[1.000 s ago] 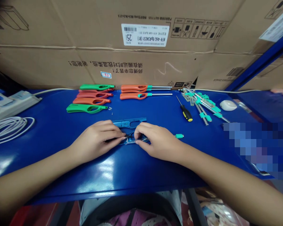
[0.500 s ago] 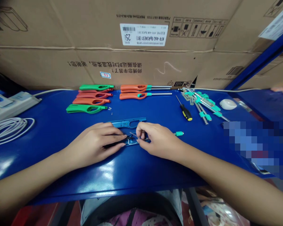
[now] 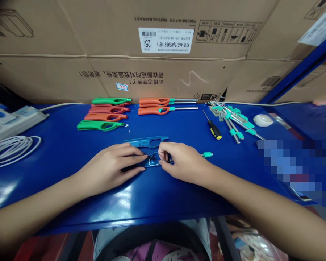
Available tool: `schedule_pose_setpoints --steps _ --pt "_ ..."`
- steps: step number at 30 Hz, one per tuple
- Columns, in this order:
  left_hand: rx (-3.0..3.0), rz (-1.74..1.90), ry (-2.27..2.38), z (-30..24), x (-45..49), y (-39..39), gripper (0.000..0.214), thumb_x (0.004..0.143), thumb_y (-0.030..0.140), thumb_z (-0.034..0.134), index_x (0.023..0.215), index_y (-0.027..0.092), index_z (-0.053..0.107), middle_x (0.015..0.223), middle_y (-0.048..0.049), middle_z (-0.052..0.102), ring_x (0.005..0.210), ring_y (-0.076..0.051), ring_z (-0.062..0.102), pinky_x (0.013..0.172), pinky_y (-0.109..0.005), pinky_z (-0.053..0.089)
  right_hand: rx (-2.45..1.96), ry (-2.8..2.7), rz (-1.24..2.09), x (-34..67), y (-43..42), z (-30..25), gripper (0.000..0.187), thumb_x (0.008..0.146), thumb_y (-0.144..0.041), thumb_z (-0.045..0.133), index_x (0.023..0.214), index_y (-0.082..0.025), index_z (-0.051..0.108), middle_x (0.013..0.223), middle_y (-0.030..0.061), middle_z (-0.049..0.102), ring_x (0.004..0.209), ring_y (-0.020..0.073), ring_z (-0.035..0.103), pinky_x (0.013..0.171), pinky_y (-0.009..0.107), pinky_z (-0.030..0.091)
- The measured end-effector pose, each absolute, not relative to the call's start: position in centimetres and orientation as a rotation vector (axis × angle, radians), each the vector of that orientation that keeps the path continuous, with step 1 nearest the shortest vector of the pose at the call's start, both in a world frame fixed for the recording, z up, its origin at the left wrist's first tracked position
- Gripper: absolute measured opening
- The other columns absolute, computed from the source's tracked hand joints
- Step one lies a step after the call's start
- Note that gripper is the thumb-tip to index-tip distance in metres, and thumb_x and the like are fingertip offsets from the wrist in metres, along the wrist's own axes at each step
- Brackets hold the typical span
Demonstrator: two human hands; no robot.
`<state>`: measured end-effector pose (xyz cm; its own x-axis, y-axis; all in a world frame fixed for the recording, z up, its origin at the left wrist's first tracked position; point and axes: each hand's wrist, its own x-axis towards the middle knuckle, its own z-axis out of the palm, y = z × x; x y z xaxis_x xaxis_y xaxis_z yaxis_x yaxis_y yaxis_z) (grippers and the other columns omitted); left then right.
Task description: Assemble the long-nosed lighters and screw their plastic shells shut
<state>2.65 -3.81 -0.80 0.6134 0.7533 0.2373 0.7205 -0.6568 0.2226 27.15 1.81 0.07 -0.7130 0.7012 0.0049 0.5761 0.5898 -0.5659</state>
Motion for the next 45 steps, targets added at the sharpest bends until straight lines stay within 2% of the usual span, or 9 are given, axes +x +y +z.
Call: schedule_pose_setpoints --steps 13,18,23,26,31,39,41,45 --pt "2.897 0.264 1.35 -0.2 3.3 -4.5 0.03 0.103 0.033 0.049 0.12 0.018 0.07 0.112 -0.0091 0.069 0.098 -0.026 0.064 0.079 -0.039 0.051 -1.06 -2.592 0.798 27.1 1.7 0.1 0.012 0.083 -0.014 0.059 0.079 -0.021 0.051 0.065 -0.0068 0.047 0.058 0.0095 0.042 0.061 0.023 0.031" --pt "2.871 0.288 1.361 -0.2 3.2 -4.5 0.031 0.103 0.032 0.049 0.121 0.018 0.069 0.108 -0.0085 0.068 0.096 -0.026 0.063 0.078 -0.04 0.052 -1.065 -2.575 0.865 27.3 1.9 0.6 0.012 0.082 -0.013 0.058 0.08 -0.021 0.05 0.061 -0.008 0.044 0.054 0.0089 0.041 0.058 0.022 0.032" --pt "2.744 0.453 1.355 -0.9 2.8 -4.0 0.034 0.099 0.03 0.058 0.129 0.016 0.064 0.105 -0.0088 0.069 0.094 -0.025 0.062 0.084 -0.041 0.054 -0.982 -2.574 0.895 27.5 2.1 0.7 0.01 0.084 -0.011 0.057 0.088 -0.021 0.057 0.069 -0.0054 0.055 0.057 0.0093 0.046 0.059 0.023 0.035" --pt "2.65 0.572 1.342 -1.3 2.9 -3.9 0.041 0.096 0.029 0.062 0.134 0.014 0.061 0.107 -0.0103 0.07 0.098 -0.025 0.061 0.087 -0.04 0.054 -0.964 -2.638 0.755 27.3 2.2 0.2 0.01 0.089 -0.015 0.057 0.094 -0.02 0.063 0.079 -0.0008 0.062 0.067 0.0118 0.054 0.065 0.025 0.037" --pt "2.609 0.671 1.281 -1.6 3.3 -4.0 0.037 0.096 0.028 0.063 0.13 0.014 0.063 0.107 -0.0106 0.071 0.098 -0.024 0.062 0.087 -0.039 0.054 -0.978 -2.692 0.587 27.0 1.9 -0.4 0.013 0.097 -0.022 0.054 0.094 -0.018 0.066 0.09 0.0038 0.067 0.079 0.0158 0.06 0.069 0.026 0.04" --pt "2.665 0.708 1.238 -1.8 3.4 -3.9 0.035 0.096 0.027 0.063 0.128 0.012 0.065 0.097 -0.009 0.071 0.089 -0.023 0.062 0.081 -0.039 0.054 -0.934 -2.613 0.592 26.9 2.1 -0.7 0.013 0.093 -0.017 0.059 0.086 -0.017 0.069 0.079 0.0018 0.065 0.068 0.0122 0.056 0.064 0.024 0.038" --pt "2.661 0.711 1.225 -1.9 3.3 -3.9 0.033 0.097 0.027 0.062 0.127 0.013 0.065 0.097 -0.0089 0.071 0.089 -0.022 0.063 0.081 -0.038 0.053 -0.921 -2.576 0.627 26.9 2.1 -0.7 0.013 0.092 -0.016 0.06 0.083 -0.017 0.07 0.074 0.0008 0.064 0.063 0.0108 0.053 0.061 0.023 0.037" --pt "2.665 0.656 1.227 -1.7 3.3 -3.9 0.031 0.099 0.029 0.06 0.128 0.018 0.065 0.101 -0.0082 0.071 0.095 -0.022 0.063 0.084 -0.037 0.051 -0.864 -2.566 0.728 26.8 2.0 -0.4 0.013 0.091 -0.014 0.06 0.085 -0.017 0.071 0.078 0.0017 0.066 0.064 0.0104 0.055 0.062 0.023 0.039"
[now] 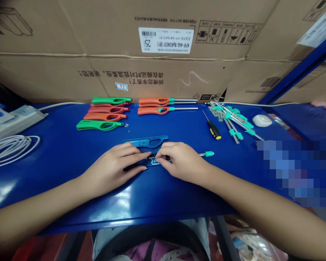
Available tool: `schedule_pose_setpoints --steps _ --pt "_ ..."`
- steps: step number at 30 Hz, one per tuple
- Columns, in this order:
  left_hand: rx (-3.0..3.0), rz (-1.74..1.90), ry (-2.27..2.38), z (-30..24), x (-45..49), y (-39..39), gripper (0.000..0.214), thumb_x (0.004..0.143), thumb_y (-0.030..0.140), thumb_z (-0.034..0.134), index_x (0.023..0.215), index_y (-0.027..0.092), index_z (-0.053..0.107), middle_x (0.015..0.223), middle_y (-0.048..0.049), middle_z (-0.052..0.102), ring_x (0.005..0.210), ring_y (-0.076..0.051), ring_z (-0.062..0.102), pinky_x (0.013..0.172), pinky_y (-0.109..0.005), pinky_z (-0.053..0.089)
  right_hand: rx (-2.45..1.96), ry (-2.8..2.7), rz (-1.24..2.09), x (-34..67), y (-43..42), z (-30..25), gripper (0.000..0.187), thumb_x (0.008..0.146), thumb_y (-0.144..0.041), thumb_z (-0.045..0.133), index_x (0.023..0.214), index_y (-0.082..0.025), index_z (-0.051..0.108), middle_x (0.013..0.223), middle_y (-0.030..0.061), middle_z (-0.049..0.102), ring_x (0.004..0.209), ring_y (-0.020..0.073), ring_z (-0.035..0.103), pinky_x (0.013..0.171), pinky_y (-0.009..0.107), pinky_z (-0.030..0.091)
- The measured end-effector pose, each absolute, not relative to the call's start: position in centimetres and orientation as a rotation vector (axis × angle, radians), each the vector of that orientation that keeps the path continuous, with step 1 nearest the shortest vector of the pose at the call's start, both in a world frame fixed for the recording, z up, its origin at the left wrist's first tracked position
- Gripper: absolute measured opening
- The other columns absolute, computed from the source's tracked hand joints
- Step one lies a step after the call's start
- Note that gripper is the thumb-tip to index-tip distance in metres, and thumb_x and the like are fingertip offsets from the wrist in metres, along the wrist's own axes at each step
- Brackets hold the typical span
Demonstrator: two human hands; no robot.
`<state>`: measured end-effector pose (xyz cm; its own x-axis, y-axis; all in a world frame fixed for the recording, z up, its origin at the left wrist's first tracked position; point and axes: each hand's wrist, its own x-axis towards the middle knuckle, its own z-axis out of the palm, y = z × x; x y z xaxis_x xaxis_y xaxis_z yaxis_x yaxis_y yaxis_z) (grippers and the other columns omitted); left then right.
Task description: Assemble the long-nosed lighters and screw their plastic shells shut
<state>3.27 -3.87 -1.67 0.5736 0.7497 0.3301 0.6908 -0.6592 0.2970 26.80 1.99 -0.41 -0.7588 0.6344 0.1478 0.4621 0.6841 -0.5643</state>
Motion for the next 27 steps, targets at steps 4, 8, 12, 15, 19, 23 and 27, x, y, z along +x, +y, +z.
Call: schedule_pose_setpoints --steps 4,8,12,15,19,23,27 --pt "2.661 0.566 1.25 -1.3 3.3 -3.9 0.025 0.1 0.029 0.057 0.123 0.021 0.065 0.107 -0.0069 0.069 0.1 -0.023 0.061 0.087 -0.038 0.047 -0.858 -2.506 0.743 26.8 2.0 -0.2 0.011 0.089 -0.012 0.06 0.084 -0.017 0.068 0.074 -0.0005 0.061 0.057 0.0083 0.048 0.058 0.022 0.037" --pt "2.646 0.451 1.267 -1.0 3.4 -4.0 0.023 0.102 0.028 0.05 0.12 0.024 0.064 0.106 -0.0063 0.065 0.1 -0.022 0.057 0.085 -0.037 0.043 -0.858 -2.506 0.776 27.3 2.4 0.3 0.008 0.087 -0.013 0.061 0.081 -0.017 0.064 0.076 -0.0013 0.059 0.057 0.0078 0.046 0.057 0.022 0.037" --pt "2.648 0.411 1.265 -0.9 3.6 -4.2 0.024 0.103 0.027 0.047 0.118 0.027 0.066 0.106 -0.0058 0.061 0.098 -0.022 0.054 0.082 -0.036 0.04 -0.734 -2.707 0.814 28.0 2.7 1.3 0.011 0.092 -0.014 0.057 0.089 -0.018 0.067 0.088 0.0026 0.063 0.073 0.0122 0.055 0.067 0.024 0.042" --pt "2.637 0.406 1.273 -0.9 3.6 -4.2 0.025 0.103 0.027 0.046 0.118 0.028 0.065 0.106 -0.0056 0.06 0.097 -0.022 0.053 0.082 -0.037 0.04 -0.707 -2.781 0.8 28.4 2.7 1.9 0.013 0.093 -0.014 0.055 0.092 -0.018 0.068 0.093 0.0043 0.064 0.081 0.0151 0.058 0.072 0.027 0.043" --pt "2.639 0.411 1.281 -0.8 3.7 -4.1 0.025 0.103 0.027 0.046 0.118 0.028 0.066 0.105 -0.0056 0.06 0.097 -0.022 0.053 0.082 -0.036 0.04 -0.707 -2.792 0.795 28.6 2.7 2.1 0.014 0.092 -0.013 0.056 0.088 -0.019 0.068 0.09 0.004 0.064 0.078 0.015 0.058 0.069 0.027 0.044" --pt "2.639 0.409 1.292 -0.8 3.7 -4.1 0.026 0.104 0.027 0.046 0.119 0.028 0.066 0.105 -0.006 0.06 0.096 -0.022 0.053 0.081 -0.036 0.04 -0.718 -2.786 0.789 28.7 2.7 1.9 0.016 0.092 -0.015 0.056 0.086 -0.019 0.07 0.089 0.0045 0.066 0.074 0.0147 0.059 0.068 0.027 0.044" --pt "2.643 0.411 1.291 -0.8 3.7 -4.2 0.027 0.104 0.027 0.045 0.12 0.028 0.066 0.104 -0.0062 0.06 0.095 -0.022 0.054 0.081 -0.036 0.04 -0.748 -2.796 0.757 28.6 2.6 1.9 0.016 0.092 -0.015 0.057 0.089 -0.019 0.072 0.092 0.0053 0.067 0.074 0.0146 0.06 0.067 0.027 0.044"
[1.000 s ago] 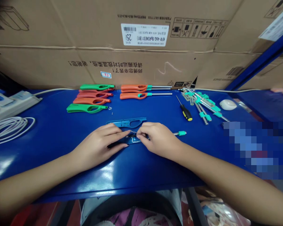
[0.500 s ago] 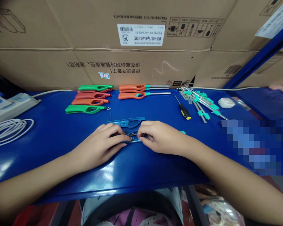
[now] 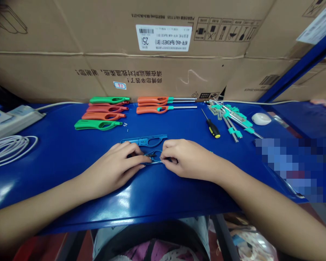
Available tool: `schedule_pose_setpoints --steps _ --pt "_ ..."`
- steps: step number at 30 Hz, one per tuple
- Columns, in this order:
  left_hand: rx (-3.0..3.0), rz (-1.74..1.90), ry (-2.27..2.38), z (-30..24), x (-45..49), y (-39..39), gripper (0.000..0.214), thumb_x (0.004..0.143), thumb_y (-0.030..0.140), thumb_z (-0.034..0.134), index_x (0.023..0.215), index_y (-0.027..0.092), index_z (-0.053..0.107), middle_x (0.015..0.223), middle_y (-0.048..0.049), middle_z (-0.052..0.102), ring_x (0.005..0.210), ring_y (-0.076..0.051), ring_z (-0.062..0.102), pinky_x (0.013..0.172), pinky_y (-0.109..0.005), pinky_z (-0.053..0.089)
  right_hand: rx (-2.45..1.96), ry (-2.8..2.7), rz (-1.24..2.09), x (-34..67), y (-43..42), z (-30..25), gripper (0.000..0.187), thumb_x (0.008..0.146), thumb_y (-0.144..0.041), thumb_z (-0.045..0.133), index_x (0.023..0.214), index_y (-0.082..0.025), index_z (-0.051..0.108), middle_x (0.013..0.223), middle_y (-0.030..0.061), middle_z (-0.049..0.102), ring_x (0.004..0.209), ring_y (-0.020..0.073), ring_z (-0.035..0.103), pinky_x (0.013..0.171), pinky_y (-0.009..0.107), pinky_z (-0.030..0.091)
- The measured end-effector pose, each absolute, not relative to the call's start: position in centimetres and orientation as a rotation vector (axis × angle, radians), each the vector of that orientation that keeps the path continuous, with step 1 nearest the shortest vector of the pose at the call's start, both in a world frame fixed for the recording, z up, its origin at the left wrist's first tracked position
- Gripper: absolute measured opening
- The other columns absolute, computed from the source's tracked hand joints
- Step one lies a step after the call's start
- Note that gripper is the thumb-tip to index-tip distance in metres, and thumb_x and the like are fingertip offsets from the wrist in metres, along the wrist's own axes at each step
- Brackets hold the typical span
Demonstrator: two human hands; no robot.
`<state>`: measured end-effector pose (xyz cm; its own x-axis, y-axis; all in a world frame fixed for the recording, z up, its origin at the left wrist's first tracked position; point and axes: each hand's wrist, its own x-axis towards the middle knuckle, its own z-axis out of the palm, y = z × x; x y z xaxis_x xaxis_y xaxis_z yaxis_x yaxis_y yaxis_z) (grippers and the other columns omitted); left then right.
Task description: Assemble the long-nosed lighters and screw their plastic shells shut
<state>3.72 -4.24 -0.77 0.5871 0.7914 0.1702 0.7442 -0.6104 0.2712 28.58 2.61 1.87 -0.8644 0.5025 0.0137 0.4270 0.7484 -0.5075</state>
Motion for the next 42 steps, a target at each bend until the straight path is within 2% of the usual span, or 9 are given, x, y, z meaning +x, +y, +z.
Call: schedule_pose_setpoints --steps 4,10,16,23,28,31,39,42 --pt "2.645 0.404 1.295 -0.7 3.7 -4.3 0.027 0.104 0.027 0.044 0.118 0.028 0.066 0.104 -0.0058 0.059 0.095 -0.022 0.053 0.08 -0.036 0.039 -0.724 -2.804 0.77 28.8 2.8 2.0 0.014 0.09 -0.012 0.057 0.089 -0.018 0.069 0.09 0.0037 0.064 0.074 0.0137 0.058 0.067 0.026 0.044" --pt "2.659 0.392 1.341 -0.9 3.5 -4.1 0.025 0.103 0.027 0.046 0.121 0.026 0.063 0.105 -0.0067 0.06 0.095 -0.023 0.052 0.079 -0.036 0.039 -0.688 -2.933 0.723 29.4 2.9 2.3 0.02 0.089 -0.01 0.057 0.099 -0.022 0.07 0.107 0.0034 0.065 0.085 0.0158 0.062 0.075 0.028 0.046" --pt "2.661 0.404 1.335 -0.9 3.2 -3.9 0.025 0.102 0.028 0.047 0.122 0.023 0.061 0.117 -0.0079 0.06 0.101 -0.024 0.052 0.086 -0.039 0.04 -0.694 -2.845 0.629 29.7 3.2 2.5 0.035 0.092 -0.013 0.052 0.124 -0.025 0.063 0.118 0.0047 0.064 0.092 0.0164 0.064 0.077 0.028 0.048" --pt "2.676 0.475 1.258 -0.9 3.1 -3.8 0.021 0.103 0.028 0.048 0.114 0.025 0.065 0.12 -0.0064 0.061 0.103 -0.022 0.054 0.087 -0.038 0.039 -1.127 -2.596 0.029 31.1 5.9 2.6 0.024 0.089 -0.02 0.053 0.107 -0.023 0.069 0.104 0.0039 0.07 0.083 0.0187 0.066 0.071 0.03 0.048" --pt "2.711 0.501 1.185 -1.1 3.0 -3.8 0.022 0.104 0.025 0.047 0.116 0.025 0.065 0.121 -0.0063 0.062 0.105 -0.022 0.055 0.087 -0.036 0.038 -1.878 -2.349 -0.33 34.3 9.0 2.6 0.029 0.088 -0.02 0.051 0.111 -0.019 0.069 0.116 0.0142 0.067 0.102 0.0326 0.065 0.071 0.038 0.047" --pt "2.733 0.515 1.159 -1.2 2.9 -3.8 0.024 0.104 0.022 0.046 0.117 0.026 0.065 0.121 -0.0055 0.063 0.105 -0.021 0.055 0.086 -0.035 0.038 -2.254 -2.317 -0.282 36.5 10.8 2.5 0.038 0.086 -0.024 0.057 0.123 -0.017 0.065 0.122 0.0195 0.06 0.104 0.0355 0.063 0.076 0.041 0.049" --pt "2.729 0.523 1.113 -1.2 2.6 -3.8 0.024 0.103 0.019 0.046 0.115 0.026 0.066 0.121 -0.0048 0.063 0.107 -0.021 0.055 0.087 -0.036 0.038 -2.35 -2.19 -0.191 39.1 13.7 1.4 0.06 0.079 -0.04 0.069 0.135 -0.019 0.057 0.126 0.0208 0.057 0.113 0.0406 0.058 0.085 0.047 0.051" --pt "2.726 0.513 1.097 -1.2 2.6 -3.8 0.024 0.103 0.02 0.047 0.115 0.026 0.067 0.122 -0.0054 0.063 0.108 -0.022 0.055 0.088 -0.037 0.038 -2.349 -2.14 -0.153 40.2 14.6 0.9 0.057 0.08 -0.041 0.068 0.13 -0.016 0.06 0.124 0.0231 0.057 0.113 0.0424 0.059 0.086 0.049 0.051"
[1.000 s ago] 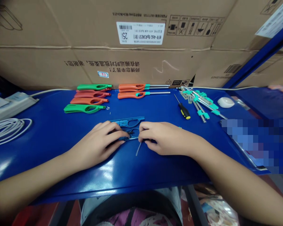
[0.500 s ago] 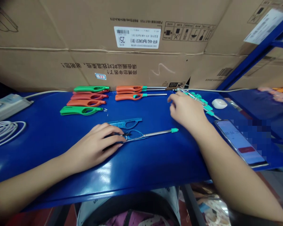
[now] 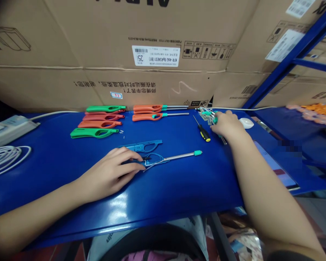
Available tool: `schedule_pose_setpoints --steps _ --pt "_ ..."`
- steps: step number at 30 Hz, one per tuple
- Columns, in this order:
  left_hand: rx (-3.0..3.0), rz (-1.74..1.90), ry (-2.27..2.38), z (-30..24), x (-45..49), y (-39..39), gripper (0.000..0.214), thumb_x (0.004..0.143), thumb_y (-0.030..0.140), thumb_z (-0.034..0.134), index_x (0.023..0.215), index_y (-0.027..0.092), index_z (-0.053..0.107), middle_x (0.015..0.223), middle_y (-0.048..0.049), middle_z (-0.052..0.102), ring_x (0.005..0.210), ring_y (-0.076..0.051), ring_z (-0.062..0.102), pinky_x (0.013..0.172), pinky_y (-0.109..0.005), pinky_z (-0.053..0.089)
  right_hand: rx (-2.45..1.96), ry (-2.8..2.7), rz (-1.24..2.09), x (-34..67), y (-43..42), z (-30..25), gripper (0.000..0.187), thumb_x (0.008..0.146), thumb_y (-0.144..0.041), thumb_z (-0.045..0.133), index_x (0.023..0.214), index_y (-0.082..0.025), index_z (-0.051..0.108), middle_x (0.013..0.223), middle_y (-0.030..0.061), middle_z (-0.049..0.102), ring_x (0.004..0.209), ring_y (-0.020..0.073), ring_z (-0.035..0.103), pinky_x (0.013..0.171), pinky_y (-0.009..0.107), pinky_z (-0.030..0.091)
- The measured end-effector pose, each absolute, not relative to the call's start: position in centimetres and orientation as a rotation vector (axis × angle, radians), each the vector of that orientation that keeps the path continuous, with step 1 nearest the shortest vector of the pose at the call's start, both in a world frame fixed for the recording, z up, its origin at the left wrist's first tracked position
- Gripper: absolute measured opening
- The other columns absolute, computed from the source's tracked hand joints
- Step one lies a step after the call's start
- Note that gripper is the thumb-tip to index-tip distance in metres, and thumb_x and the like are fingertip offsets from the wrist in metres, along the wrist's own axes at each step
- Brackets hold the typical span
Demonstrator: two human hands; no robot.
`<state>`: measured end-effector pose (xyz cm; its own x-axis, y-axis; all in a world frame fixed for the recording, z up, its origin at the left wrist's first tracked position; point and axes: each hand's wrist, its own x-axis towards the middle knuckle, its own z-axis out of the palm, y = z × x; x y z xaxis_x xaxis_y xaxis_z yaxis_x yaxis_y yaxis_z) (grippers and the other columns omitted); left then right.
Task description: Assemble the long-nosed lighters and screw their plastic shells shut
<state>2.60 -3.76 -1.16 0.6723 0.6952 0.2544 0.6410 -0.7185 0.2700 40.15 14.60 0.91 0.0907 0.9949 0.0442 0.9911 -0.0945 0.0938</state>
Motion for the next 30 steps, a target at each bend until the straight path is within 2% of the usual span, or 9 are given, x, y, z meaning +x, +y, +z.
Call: schedule_pose_setpoints --steps 4,8,11,14,17,21,25,30 --pt "2.728 0.526 1.08 -1.2 2.5 -3.7 0.027 0.102 0.018 0.045 0.116 0.026 0.067 0.122 -0.0059 0.063 0.109 -0.022 0.055 0.089 -0.037 0.039 2.324 2.1 0.118 41.1 15.5 0.4 0.05 0.079 -0.031 0.067 0.126 -0.016 0.063 0.121 0.0223 0.06 0.107 0.0384 0.063 0.084 0.044 0.051" --pt "2.732 0.527 1.067 -1.2 2.2 -3.7 0.026 0.102 0.018 0.046 0.115 0.026 0.067 0.122 -0.006 0.063 0.11 -0.022 0.056 0.088 -0.037 0.039 2.341 2.122 0.082 41.0 15.6 0.4 0.044 0.074 -0.017 0.067 0.118 -0.017 0.066 0.108 0.0175 0.067 0.098 0.0334 0.067 0.077 0.038 0.051" --pt "2.728 0.522 1.063 -1.2 2.1 -3.7 0.026 0.102 0.019 0.046 0.113 0.025 0.068 0.123 -0.0063 0.063 0.11 -0.022 0.056 0.089 -0.038 0.039 2.378 2.128 0.085 40.5 15.2 0.9 0.037 0.074 -0.015 0.066 0.111 -0.018 0.068 0.102 0.016 0.071 0.096 0.0335 0.067 0.073 0.038 0.049" --pt "2.723 0.528 1.067 -1.2 2.1 -3.7 0.024 0.101 0.02 0.047 0.112 0.025 0.069 0.123 -0.0066 0.063 0.11 -0.023 0.056 0.09 -0.038 0.039 2.413 2.164 0.103 39.9 14.7 1.6 0.031 0.077 -0.019 0.066 0.108 -0.016 0.069 0.102 0.0169 0.071 0.094 0.0327 0.067 0.071 0.037 0.047" --pt "2.715 0.538 1.078 -1.2 2.1 -3.6 0.025 0.101 0.019 0.047 0.112 0.025 0.068 0.123 -0.0064 0.063 0.11 -0.023 0.057 0.09 -0.038 0.039 2.4 2.301 0.062 38.8 14.1 2.0 0.03 0.08 -0.029 0.069 0.107 -0.017 0.068 0.101 0.0123 0.071 0.089 0.0265 0.067 0.074 0.034 0.048" --pt "2.681 0.581 1.085 -1.2 2.1 -3.4 0.021 0.101 0.019 0.047 0.11 0.024 0.066 0.118 -0.0049 0.065 0.106 -0.02 0.058 0.088 -0.036 0.039 2.228 2.9 -0.284 36.1 12.4 1.8 0.03 0.076 -0.041 0.072 0.095 -0.019 0.066 0.106 0.0087 0.068 0.078 0.0198 0.067 0.074 0.033 0.051" --pt "2.631 0.64 1.122 -1.2 2.4 -3.4 0.016 0.102 0.022 0.048 0.11 0.023 0.063 0.114 -0.0024 0.068 0.104 -0.018 0.059 0.088 -0.034 0.039 1.873 3.015 -0.471 32.7 9.4 1.6 0.035 0.078 -0.055 0.07 0.085 -0.021 0.065 0.07 0.0016 0.063 0.064 0.0181 0.058 0.063 0.03 0.045" --pt "2.58 0.669 1.22 -1.3 2.7 -3.3 0.015 0.102 0.026 0.051 0.113 0.022 0.061 0.114 -0.0024 0.069 0.106 -0.019 0.06 0.095 -0.036 0.04 1.488 2.906 -0.472 30.5 7.3 1.3 0.036 0.083 -0.054 0.068 0.075 -0.021 0.058 0.073 0.002 0.065 0.065 0.0166 0.056 0.059 0.028 0.038"
